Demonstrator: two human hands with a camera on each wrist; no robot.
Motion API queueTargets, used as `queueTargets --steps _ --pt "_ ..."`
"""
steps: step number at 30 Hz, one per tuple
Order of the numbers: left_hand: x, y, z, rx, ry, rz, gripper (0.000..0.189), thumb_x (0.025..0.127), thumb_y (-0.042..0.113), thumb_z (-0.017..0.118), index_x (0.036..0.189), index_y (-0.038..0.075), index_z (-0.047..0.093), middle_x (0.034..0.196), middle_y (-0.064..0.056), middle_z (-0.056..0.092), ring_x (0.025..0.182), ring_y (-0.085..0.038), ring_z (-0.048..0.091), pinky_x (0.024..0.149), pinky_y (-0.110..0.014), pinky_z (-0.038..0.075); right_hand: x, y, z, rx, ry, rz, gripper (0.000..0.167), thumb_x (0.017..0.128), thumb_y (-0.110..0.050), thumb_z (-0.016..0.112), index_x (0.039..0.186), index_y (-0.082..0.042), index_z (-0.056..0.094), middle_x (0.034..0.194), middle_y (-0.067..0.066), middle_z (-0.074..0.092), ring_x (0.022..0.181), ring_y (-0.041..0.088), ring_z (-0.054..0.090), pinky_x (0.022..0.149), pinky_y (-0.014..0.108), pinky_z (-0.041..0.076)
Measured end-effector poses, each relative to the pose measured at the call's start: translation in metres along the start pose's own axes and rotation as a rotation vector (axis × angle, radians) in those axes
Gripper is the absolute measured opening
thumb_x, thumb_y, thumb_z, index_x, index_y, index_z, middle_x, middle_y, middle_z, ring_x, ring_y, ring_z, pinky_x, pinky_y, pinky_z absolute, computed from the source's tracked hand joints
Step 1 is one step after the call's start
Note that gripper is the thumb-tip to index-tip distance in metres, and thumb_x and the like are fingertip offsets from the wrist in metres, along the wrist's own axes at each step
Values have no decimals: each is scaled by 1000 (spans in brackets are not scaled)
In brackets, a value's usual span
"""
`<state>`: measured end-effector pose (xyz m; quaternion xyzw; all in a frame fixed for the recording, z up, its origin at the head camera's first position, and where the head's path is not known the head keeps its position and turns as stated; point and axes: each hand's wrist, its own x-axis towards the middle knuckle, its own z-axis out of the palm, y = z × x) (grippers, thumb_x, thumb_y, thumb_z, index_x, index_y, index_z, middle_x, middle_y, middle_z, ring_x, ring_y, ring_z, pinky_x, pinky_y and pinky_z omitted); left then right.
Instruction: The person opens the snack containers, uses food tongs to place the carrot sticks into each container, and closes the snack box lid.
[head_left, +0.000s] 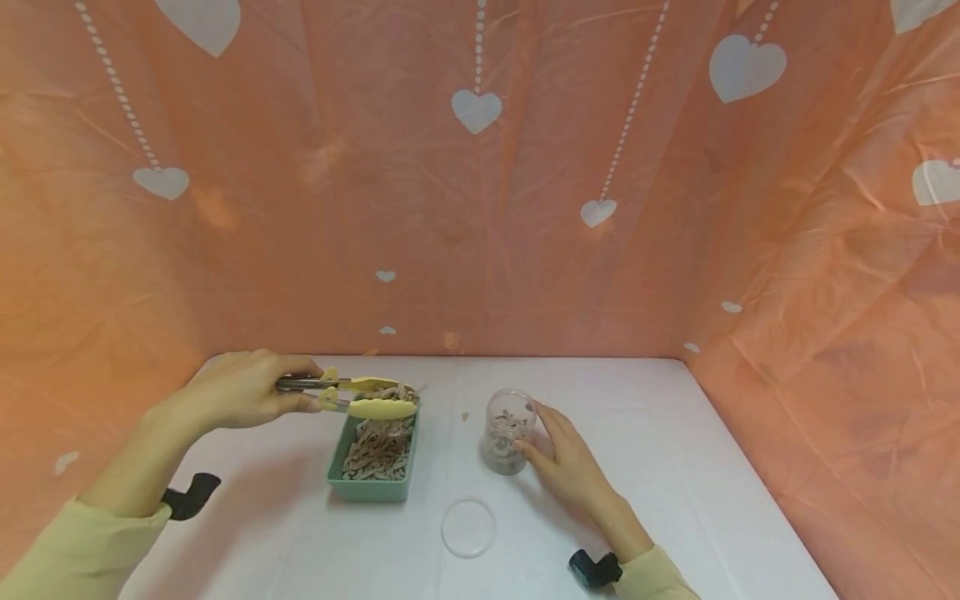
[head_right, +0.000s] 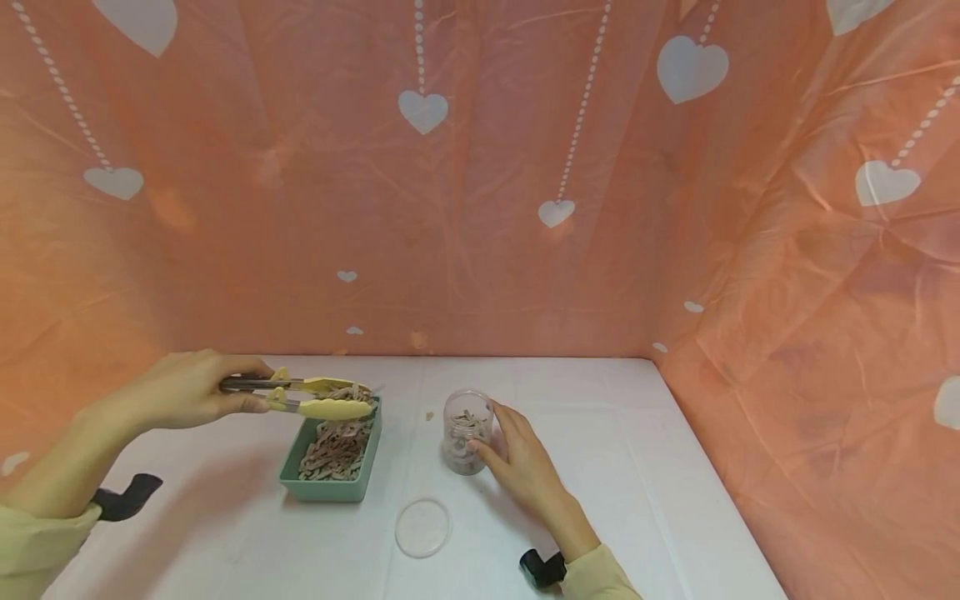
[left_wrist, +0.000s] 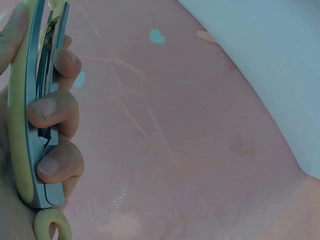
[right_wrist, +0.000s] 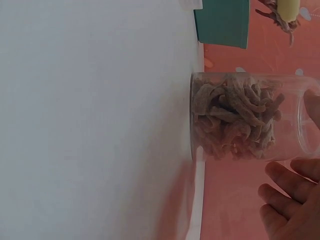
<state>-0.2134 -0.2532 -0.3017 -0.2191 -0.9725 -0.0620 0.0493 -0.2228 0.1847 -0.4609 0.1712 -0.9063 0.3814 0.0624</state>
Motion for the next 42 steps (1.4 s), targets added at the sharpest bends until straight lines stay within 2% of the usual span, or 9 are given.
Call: queueTargets --steps 8,17,21,26,33,42 --pt "13 7 -6 -19 -9 27 47 88 56 78 119 20 76 104 4 76 86 -20 69 64 -47 49 0 0 0 1 -1 5 73 100 -41 70 159 -10 41 161 16 43 150 38 37 118 59 31" --pt "26 21 -8 -54 0 45 45 90 52 77 122 19 75 108 3 77 94 -23 71 68 -46 51 0 -1 1 7 -2 18 73 100 -42 70 159 -12 41 161 15 42 151 38 36 118 59 31" --pt "32 26 -8 -69 4 55 43 91 51 77 120 19 75 106 4 77 90 -20 71 67 -45 51 -1 -1 1 5 -2 24 73 100 -42 69 160 -13 40 162 14 41 151 37 36 118 59 31" --pt "38 32 -8 -85 7 69 43 91 50 77 120 18 75 105 4 76 91 -19 70 73 -50 53 -1 -2 2 -1 3 19 72 100 -42 69 160 -13 40 161 14 42 151 37 36 118 59 31" --pt "49 39 -7 -113 4 77 41 91 48 78 121 19 75 104 5 76 90 -17 69 72 -47 52 -1 -2 2 -5 4 19 73 100 -43 69 160 -13 40 161 14 42 151 37 37 119 58 31" --pt "64 48 -4 -144 3 100 50 92 50 77 131 18 73 115 -1 77 104 -26 71 84 -56 53 0 -2 3 2 7 14 72 100 -40 70 159 -12 41 160 14 43 150 37 37 119 58 31"
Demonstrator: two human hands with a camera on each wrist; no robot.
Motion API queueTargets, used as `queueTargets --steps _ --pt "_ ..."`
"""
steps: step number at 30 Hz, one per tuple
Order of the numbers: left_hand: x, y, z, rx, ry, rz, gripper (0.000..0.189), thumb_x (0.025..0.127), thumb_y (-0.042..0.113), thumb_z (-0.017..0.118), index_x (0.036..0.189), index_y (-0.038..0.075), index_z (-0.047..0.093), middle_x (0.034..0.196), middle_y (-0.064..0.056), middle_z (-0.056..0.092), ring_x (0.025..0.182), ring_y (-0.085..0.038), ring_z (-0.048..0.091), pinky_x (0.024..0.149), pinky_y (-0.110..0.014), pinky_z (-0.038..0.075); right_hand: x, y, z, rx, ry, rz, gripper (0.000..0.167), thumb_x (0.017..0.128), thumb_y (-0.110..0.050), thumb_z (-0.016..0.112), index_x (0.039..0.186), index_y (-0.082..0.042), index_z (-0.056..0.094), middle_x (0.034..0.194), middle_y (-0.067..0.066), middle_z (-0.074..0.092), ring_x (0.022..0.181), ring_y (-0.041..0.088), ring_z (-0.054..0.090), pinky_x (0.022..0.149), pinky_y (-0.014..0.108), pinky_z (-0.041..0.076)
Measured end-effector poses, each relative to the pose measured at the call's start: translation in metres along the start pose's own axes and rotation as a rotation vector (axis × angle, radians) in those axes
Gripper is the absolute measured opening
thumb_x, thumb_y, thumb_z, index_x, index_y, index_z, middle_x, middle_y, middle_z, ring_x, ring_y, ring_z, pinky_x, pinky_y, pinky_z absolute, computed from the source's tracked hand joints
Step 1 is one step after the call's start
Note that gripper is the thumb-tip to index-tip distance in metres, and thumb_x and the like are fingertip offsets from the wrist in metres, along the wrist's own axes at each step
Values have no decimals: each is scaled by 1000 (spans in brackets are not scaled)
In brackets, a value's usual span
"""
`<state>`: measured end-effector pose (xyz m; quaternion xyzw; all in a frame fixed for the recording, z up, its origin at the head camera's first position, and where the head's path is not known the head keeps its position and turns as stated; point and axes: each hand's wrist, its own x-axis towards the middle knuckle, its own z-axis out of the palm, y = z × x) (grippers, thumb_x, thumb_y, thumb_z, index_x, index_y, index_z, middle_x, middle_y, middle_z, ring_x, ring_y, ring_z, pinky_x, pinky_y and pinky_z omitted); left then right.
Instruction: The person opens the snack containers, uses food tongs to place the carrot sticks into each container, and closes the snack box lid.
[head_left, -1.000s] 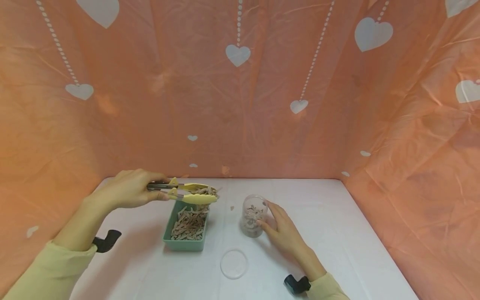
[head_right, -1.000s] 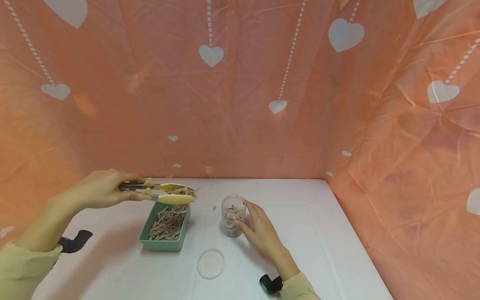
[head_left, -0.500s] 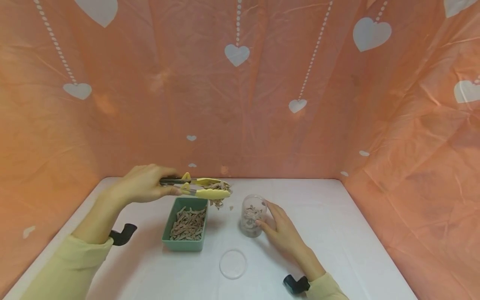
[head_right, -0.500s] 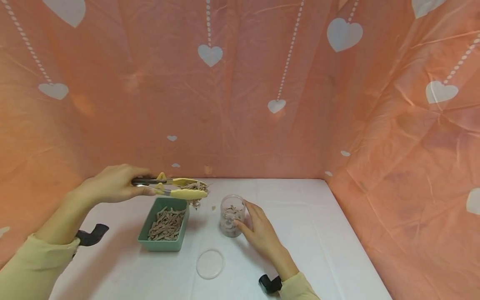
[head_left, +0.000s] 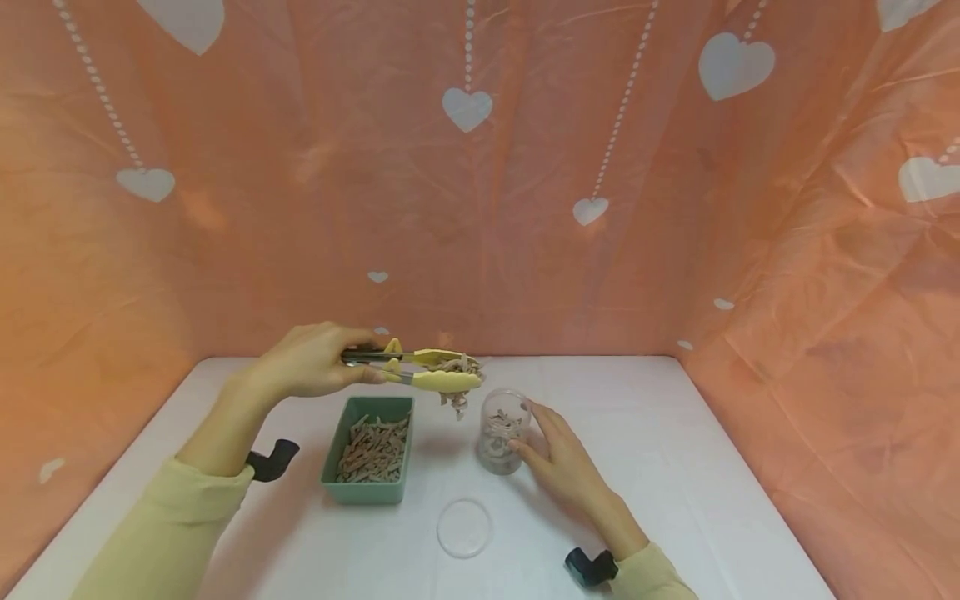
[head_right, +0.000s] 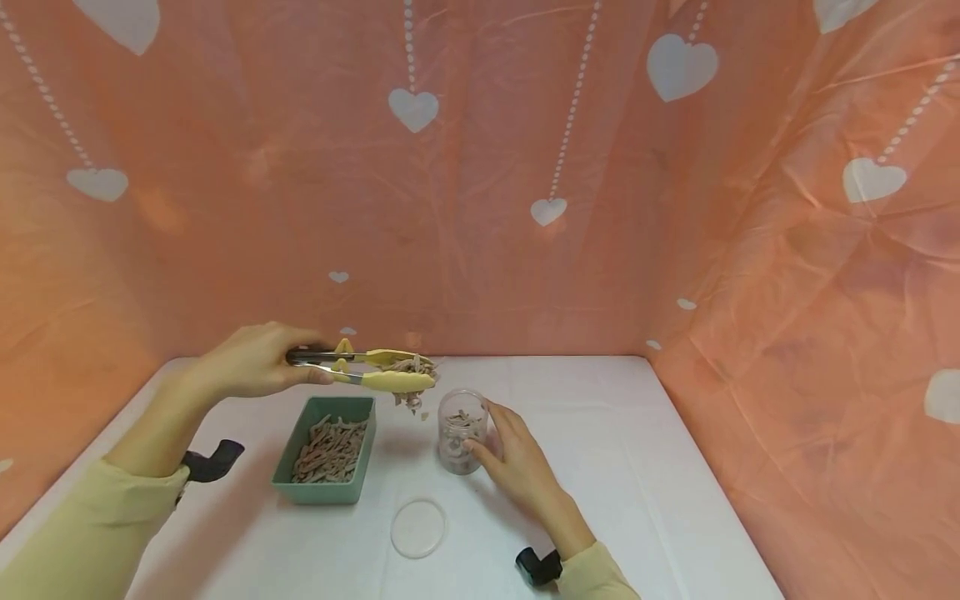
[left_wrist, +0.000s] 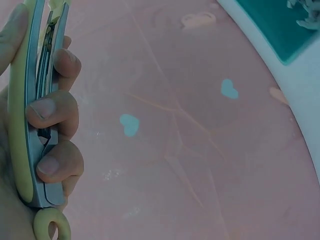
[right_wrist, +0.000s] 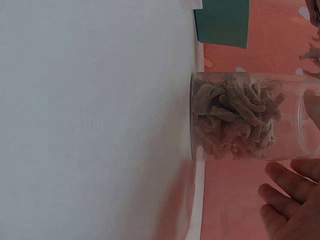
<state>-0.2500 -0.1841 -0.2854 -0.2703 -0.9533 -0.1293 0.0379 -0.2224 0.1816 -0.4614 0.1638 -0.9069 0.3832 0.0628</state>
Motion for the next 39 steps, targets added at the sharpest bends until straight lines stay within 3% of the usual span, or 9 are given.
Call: queueTargets --steps 7,15,22,32,39 --pt "15 2 7 -23 -4 28 45 93 48 77 124 16 74 108 1 76 94 -22 70 78 -51 53 1 1 1 2 -8 20 72 100 -42 69 160 -13 40 161 13 42 151 36 36 119 59 30" --pt "30 10 9 -49 -18 38 44 93 48 76 126 19 73 108 4 76 93 -18 69 78 -48 52 1 0 -1 -7 -4 -3 71 99 -39 71 159 -12 42 160 13 44 150 36 38 119 57 30" --pt "41 18 14 -58 -19 52 46 93 47 76 129 18 73 112 2 76 98 -23 71 83 -51 53 0 0 -1 -15 -2 -9 72 99 -39 71 159 -11 42 160 14 44 150 36 38 119 57 31" --pt "50 27 28 -73 -22 72 44 91 49 78 126 23 74 109 4 76 97 -21 70 83 -51 52 1 -1 -2 -13 -11 4 73 99 -39 72 159 -10 42 160 15 44 150 36 38 119 57 31" --pt "51 28 39 -69 -44 73 47 91 52 77 124 19 74 105 3 76 88 -19 68 76 -47 52 0 -1 -3 -25 -7 -20 74 100 -40 71 158 -5 41 159 18 44 149 39 39 118 58 32"
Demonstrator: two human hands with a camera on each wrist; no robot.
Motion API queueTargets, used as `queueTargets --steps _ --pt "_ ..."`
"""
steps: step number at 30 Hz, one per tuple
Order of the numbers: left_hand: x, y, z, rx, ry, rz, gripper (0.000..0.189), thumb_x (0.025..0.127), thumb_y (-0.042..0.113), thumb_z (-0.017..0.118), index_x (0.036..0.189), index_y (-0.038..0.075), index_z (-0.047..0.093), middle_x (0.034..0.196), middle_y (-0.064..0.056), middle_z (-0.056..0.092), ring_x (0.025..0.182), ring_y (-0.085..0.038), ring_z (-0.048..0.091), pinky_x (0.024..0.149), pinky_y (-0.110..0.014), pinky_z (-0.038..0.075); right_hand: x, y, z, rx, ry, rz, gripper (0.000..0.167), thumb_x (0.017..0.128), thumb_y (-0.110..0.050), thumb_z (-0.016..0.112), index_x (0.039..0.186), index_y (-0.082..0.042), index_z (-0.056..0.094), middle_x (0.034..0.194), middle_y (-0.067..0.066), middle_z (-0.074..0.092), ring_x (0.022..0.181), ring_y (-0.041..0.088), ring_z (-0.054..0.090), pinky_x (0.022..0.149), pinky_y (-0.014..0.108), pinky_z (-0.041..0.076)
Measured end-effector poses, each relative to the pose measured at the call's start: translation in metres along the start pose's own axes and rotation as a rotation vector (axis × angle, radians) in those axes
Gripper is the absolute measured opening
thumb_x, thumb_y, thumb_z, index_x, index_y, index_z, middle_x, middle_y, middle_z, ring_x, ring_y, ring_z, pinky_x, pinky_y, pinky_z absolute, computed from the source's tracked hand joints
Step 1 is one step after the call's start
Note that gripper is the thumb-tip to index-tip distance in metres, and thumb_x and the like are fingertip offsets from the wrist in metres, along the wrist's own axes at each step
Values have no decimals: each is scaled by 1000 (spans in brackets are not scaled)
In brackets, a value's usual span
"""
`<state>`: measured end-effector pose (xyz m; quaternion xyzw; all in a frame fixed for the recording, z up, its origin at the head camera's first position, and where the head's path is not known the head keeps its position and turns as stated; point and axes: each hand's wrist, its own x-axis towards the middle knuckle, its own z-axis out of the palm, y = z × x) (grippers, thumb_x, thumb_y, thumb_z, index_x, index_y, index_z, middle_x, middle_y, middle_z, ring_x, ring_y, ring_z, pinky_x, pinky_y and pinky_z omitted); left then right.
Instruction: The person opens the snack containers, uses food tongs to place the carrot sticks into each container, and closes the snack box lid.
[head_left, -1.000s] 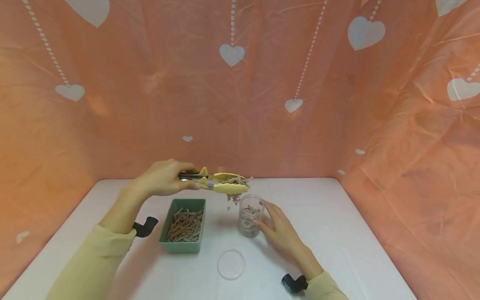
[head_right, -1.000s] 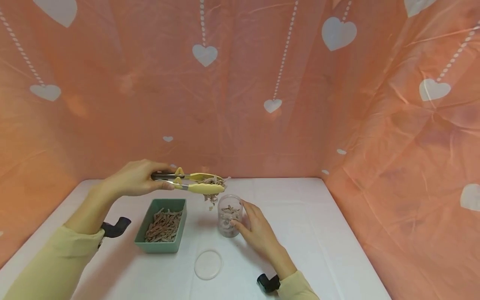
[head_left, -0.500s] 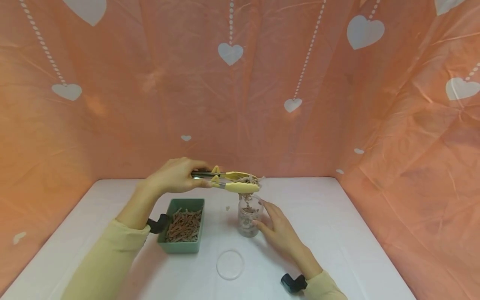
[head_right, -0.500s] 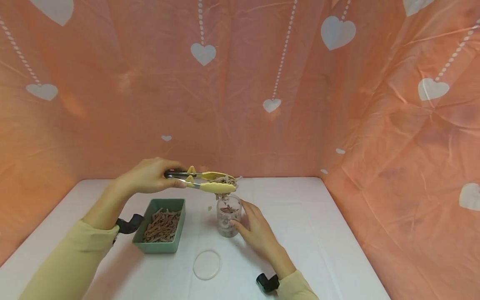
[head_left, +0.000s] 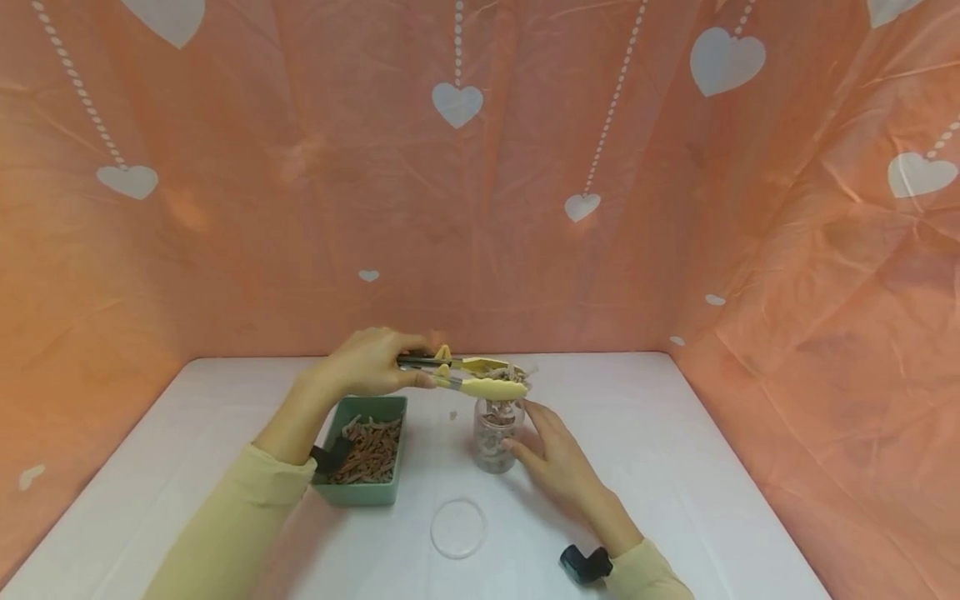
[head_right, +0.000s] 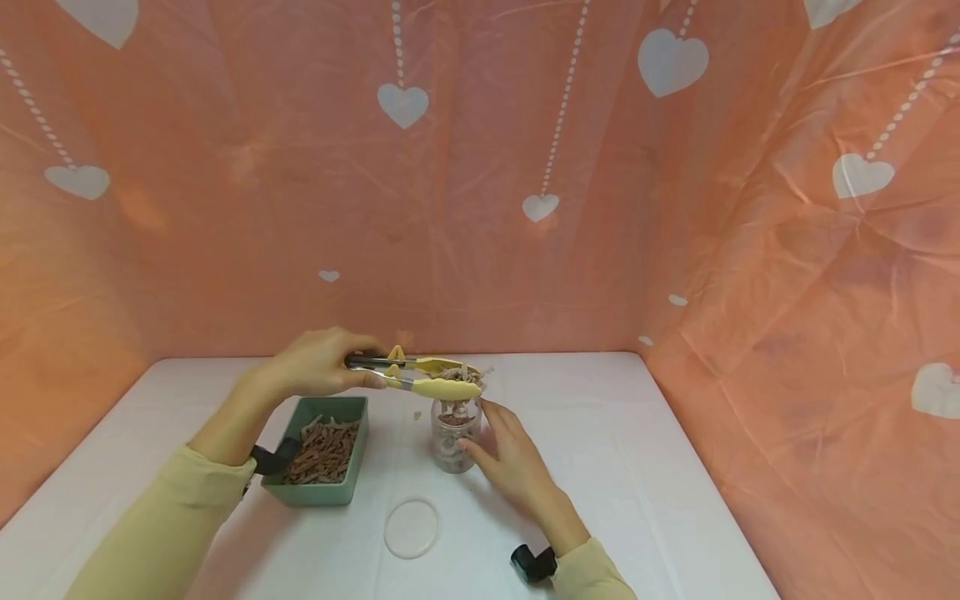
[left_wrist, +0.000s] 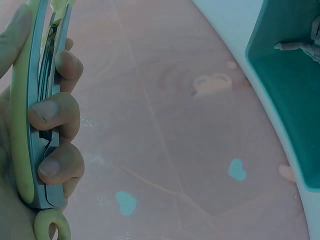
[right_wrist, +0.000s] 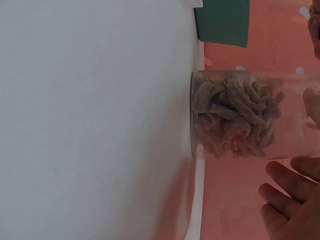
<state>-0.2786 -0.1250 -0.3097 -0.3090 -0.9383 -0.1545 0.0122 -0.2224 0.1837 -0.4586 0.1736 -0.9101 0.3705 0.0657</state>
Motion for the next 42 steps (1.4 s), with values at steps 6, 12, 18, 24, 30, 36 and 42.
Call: queueTargets --steps 6,12,18,24,30,36,42 --pt "1 0 6 -6 -20 4 45 91 53 77 124 22 74 112 3 76 93 -20 70 78 -46 52 0 -1 0 -3 -2 20 75 100 -42 69 158 -3 40 160 21 42 149 41 37 118 60 30" --pt "-1 -5 14 13 -33 6 45 91 51 77 124 21 74 115 1 76 101 -25 71 85 -51 53 -1 -1 1 -7 -7 29 75 100 -42 69 157 -1 41 159 22 42 149 42 37 118 60 30" --pt "-2 -6 19 10 -76 -8 46 91 50 77 127 22 73 117 1 75 100 -23 70 83 -50 53 -1 0 1 -14 -2 14 75 100 -40 70 156 -1 41 159 22 43 149 42 37 118 59 31" --pt "-3 -7 20 4 -80 -5 45 91 49 77 126 22 73 116 3 75 99 -20 70 84 -49 53 0 2 2 -15 2 1 75 100 -40 70 157 -2 41 159 21 42 149 42 37 118 59 31" --pt "-2 -8 20 -2 -82 4 47 90 51 77 126 21 73 114 4 75 96 -18 69 82 -48 53 0 2 2 -11 5 -2 74 100 -40 70 157 -2 42 159 21 43 149 41 38 118 59 31" --pt "-3 -7 17 7 -80 1 47 89 51 79 126 22 73 112 6 75 93 -17 68 78 -46 52 1 2 2 -5 7 -5 73 100 -38 71 156 -3 42 160 19 43 149 39 38 118 58 32" --pt "-4 -7 16 20 -71 -1 49 89 51 79 128 21 73 115 3 75 99 -20 70 82 -49 53 1 2 2 -4 9 -3 74 99 -38 71 157 -4 41 159 20 44 148 40 39 118 59 32"
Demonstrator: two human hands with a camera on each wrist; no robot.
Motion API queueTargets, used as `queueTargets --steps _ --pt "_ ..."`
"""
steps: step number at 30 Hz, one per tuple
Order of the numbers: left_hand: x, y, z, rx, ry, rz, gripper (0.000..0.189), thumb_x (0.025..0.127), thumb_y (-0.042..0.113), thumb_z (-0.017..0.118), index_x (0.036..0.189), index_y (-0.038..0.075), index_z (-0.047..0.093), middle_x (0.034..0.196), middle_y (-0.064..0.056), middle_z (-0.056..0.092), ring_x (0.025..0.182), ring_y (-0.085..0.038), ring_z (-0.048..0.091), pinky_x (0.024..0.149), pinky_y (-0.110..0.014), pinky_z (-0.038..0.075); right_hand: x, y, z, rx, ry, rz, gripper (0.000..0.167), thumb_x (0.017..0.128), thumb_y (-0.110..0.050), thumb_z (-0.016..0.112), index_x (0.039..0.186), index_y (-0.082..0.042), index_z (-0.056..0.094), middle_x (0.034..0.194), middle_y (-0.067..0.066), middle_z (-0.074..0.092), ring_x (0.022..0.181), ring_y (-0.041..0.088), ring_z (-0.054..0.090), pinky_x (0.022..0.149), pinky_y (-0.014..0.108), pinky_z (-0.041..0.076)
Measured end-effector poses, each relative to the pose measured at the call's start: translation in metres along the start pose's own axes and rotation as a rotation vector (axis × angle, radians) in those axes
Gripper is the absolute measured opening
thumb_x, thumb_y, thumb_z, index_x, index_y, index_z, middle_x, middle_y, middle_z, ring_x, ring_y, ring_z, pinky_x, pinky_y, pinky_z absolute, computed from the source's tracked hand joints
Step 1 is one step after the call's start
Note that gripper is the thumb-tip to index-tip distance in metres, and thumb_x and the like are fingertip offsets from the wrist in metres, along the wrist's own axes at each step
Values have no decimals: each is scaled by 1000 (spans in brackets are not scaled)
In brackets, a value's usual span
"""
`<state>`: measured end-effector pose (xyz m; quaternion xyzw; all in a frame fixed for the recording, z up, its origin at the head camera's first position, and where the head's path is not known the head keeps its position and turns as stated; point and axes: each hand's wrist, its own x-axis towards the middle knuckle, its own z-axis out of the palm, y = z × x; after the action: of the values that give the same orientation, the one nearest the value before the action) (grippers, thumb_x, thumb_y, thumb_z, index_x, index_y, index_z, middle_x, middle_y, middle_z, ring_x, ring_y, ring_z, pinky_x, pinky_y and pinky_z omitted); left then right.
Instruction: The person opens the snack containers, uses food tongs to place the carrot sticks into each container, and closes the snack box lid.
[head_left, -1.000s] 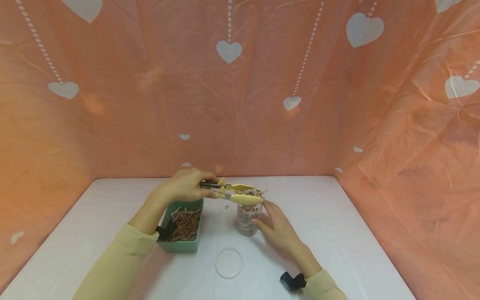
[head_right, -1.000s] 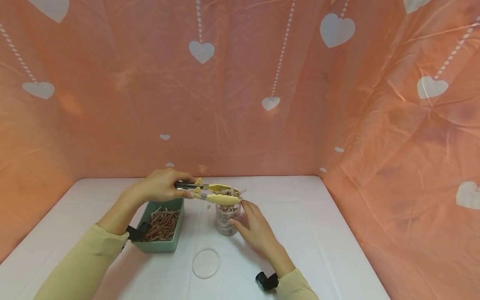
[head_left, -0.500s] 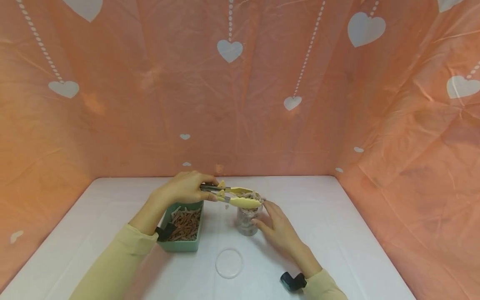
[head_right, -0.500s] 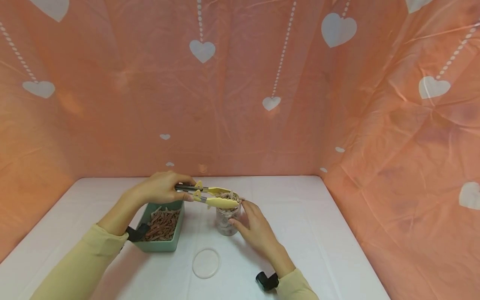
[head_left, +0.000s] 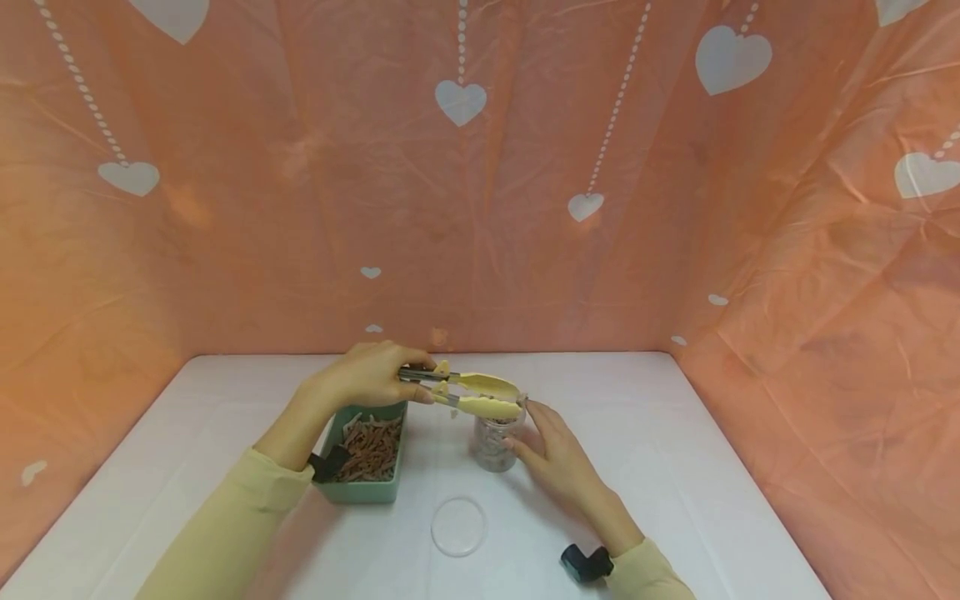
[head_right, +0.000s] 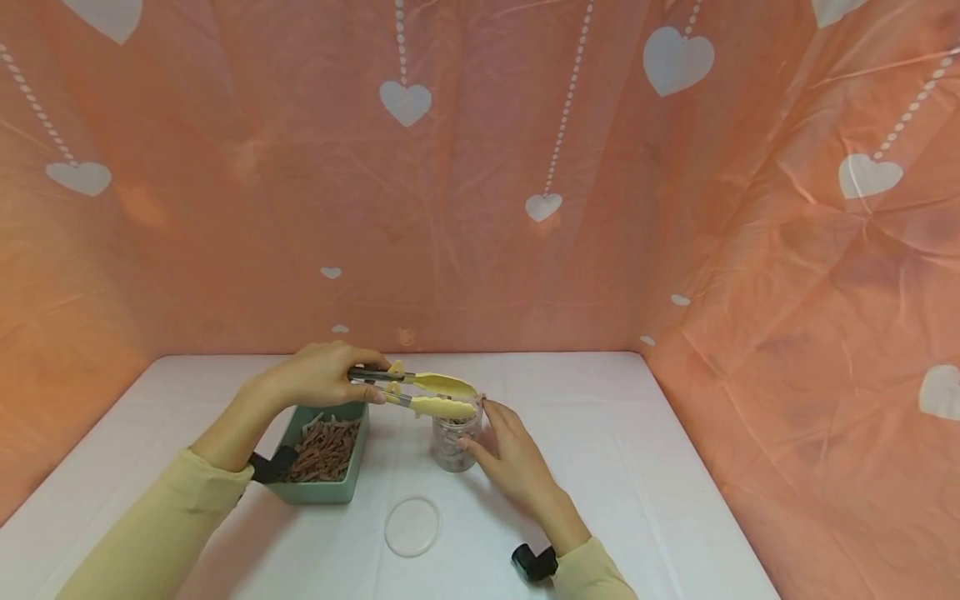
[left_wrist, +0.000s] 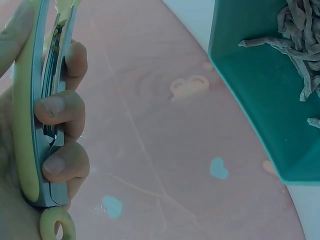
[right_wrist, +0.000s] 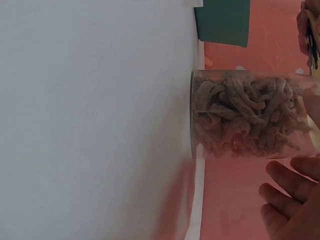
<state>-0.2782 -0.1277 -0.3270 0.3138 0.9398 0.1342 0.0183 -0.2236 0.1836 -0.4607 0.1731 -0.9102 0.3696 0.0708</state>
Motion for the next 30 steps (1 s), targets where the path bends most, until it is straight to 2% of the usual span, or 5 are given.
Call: queueTargets --steps 6,13,22,26,30 --pt "-1 0 -1 -1 5 5 50 90 50 78 128 19 73 116 0 75 100 -22 71 85 -52 53 -1 1 0 -1 9 -6 74 99 -38 71 157 -2 42 158 22 44 147 42 39 116 60 33" --pt "2 3 1 6 14 23 48 92 51 76 128 19 73 116 0 76 101 -24 71 85 -52 53 -1 2 1 7 2 19 74 99 -38 72 158 -5 41 159 19 43 149 40 38 118 59 32" --pt "5 6 3 25 38 29 41 91 48 78 122 21 74 107 6 75 88 -16 68 77 -46 53 -1 1 1 1 13 -10 75 99 -39 71 156 -1 42 158 22 44 147 42 40 117 60 33" --pt "5 4 5 24 37 32 37 92 46 78 119 22 74 103 8 74 83 -12 65 73 -42 51 0 0 0 -3 -5 25 75 99 -40 71 157 -2 41 160 20 42 149 40 37 118 58 31" --pt "5 3 6 18 39 39 32 92 44 78 116 23 74 99 9 74 79 -11 63 69 -40 49 -1 0 0 -12 -2 26 75 99 -40 71 156 -1 43 159 22 42 149 42 37 117 60 32"
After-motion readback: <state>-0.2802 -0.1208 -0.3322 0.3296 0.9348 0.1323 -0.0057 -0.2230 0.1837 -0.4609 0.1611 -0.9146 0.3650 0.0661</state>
